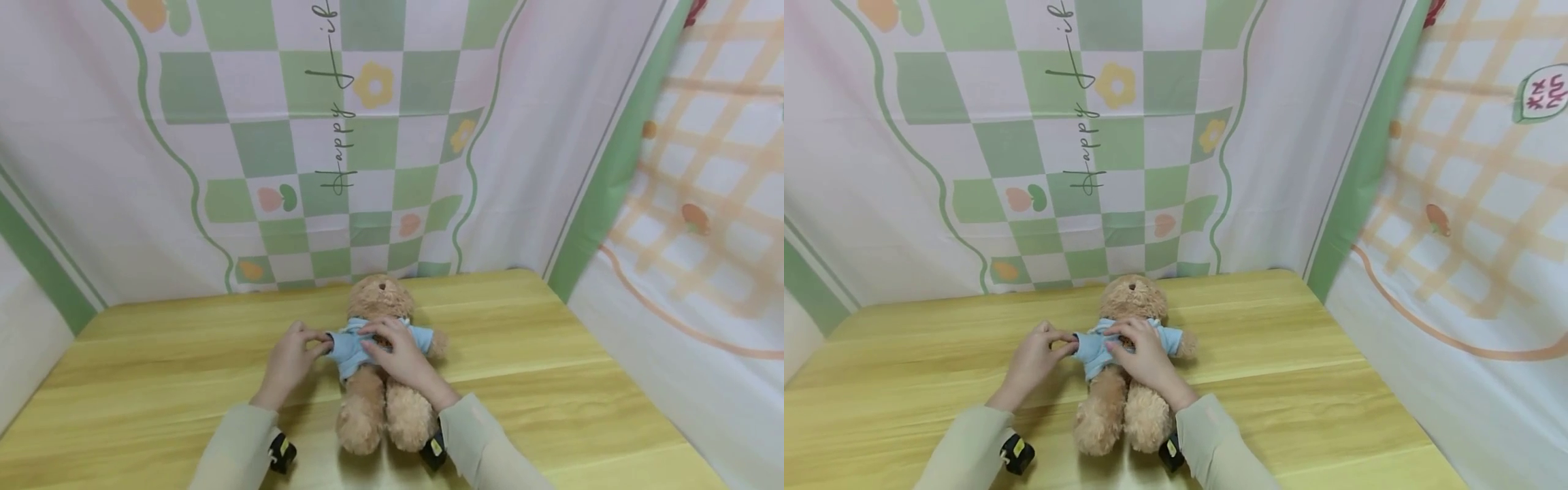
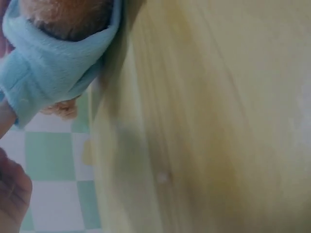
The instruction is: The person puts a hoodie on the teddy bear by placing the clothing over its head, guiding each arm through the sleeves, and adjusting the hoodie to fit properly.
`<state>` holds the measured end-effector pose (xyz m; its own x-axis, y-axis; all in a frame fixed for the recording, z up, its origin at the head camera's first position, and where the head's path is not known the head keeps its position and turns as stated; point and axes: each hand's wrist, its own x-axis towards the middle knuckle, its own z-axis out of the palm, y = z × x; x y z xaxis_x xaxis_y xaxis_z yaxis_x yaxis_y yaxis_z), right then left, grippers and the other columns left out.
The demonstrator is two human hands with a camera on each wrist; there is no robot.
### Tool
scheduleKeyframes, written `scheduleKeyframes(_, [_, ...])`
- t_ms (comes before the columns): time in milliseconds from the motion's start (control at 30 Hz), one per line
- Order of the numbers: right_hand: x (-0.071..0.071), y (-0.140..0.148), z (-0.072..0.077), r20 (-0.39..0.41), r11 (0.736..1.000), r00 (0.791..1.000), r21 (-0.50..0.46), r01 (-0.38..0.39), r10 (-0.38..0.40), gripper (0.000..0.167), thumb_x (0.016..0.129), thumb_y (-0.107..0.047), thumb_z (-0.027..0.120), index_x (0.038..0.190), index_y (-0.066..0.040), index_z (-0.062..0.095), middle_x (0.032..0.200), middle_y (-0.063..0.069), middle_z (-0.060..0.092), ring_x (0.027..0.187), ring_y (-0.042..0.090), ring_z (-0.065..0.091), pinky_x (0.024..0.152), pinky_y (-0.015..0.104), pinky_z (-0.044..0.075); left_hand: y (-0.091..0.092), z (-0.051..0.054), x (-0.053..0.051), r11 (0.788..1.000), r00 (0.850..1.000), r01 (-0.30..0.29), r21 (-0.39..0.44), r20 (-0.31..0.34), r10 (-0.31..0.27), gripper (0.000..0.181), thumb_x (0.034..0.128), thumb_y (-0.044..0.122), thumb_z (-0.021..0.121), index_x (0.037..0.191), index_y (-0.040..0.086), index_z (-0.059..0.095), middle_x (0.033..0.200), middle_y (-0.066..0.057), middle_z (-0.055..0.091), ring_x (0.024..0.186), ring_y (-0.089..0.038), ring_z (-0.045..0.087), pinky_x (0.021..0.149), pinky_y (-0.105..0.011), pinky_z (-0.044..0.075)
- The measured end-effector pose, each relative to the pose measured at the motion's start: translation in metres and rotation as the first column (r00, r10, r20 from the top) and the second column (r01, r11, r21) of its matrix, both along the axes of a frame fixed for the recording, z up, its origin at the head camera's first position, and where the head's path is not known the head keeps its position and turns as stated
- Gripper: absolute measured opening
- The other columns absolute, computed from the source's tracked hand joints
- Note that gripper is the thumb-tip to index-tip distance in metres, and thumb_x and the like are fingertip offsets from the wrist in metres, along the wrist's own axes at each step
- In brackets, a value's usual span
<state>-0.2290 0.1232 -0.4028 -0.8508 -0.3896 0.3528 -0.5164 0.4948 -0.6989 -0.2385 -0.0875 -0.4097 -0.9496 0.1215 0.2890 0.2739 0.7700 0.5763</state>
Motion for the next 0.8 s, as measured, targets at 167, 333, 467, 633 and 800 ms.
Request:
scheduleKeyframes(167, [-0.003,0.000,0.001,0.034,1.000,0.999,-0.005,0.025,-0.024,0.028,0.095,-0.017,0.059,0.121,-0.008,0.064,0.131,0.012,0.053,0.123,0.031,0.050,0.095,0.047,0.048,-0.001,0.005,0.000,0.995,0.997,0.076,-0.064,0.031,-0.074,0.020,0.0782,0.021,0.077,0.095,0.011,0.076,0.082,-0.008,0.055,0.063,-0.011,0.042,0.053,-0.022,0.035])
scheduleKeyframes(333, [-0.005,-0.003,0.002,0.028,0.997,0.999,0.061,0.036,-0.038,0.032,0.092,-0.019,0.062,0.121,-0.007,0.064,0.131,0.014,0.052,0.117,0.031,0.052,0.093,0.045,0.048,0.003,0.005,0.002,0.987,0.996,0.088,-0.134,0.001,-0.089,0.026,0.0787,0.020,0.077,0.101,0.007,0.074,0.082,-0.009,0.054,0.061,-0.010,0.040,0.050,-0.021,0.034])
scheduleKeyframes(467, [-0.007,-0.006,0.003,0.013,0.994,0.998,0.086,0.067,-0.069,0.020,0.087,-0.023,0.069,0.102,-0.011,0.072,0.128,0.014,0.054,0.120,0.035,0.048,0.101,0.056,0.036,0.005,0.003,0.005,0.994,0.995,0.046,-0.102,-0.086,-0.055,0.019,0.0817,0.016,0.074,0.098,0.007,0.074,0.080,-0.008,0.051,0.057,-0.009,0.036,0.048,-0.019,0.031])
scheduleKeyframes(633, [-0.007,-0.010,0.003,-0.002,0.989,0.997,0.123,0.078,-0.078,0.010,0.087,-0.021,0.069,0.082,-0.013,0.073,0.125,0.014,0.056,0.124,0.037,0.045,0.106,0.062,0.027,0.006,-0.003,0.008,0.992,0.966,0.028,-0.120,-0.252,-0.058,0.013,0.0755,0.016,0.079,0.086,0.011,0.073,0.074,-0.001,0.044,0.055,-0.004,0.032,0.046,-0.016,0.030])
scheduleKeyframes(800, [-0.005,-0.012,0.002,-0.018,0.983,0.997,0.165,0.082,-0.080,0.012,0.088,-0.022,0.067,0.080,-0.014,0.071,0.125,0.013,0.055,0.125,0.036,0.043,0.108,0.062,0.024,0.010,-0.004,0.012,0.987,0.945,0.005,-0.160,-0.322,-0.057,0.011,0.0742,0.016,0.080,0.080,0.013,0.072,0.071,0.003,0.043,0.051,-0.001,0.033,0.043,-0.016,0.029])
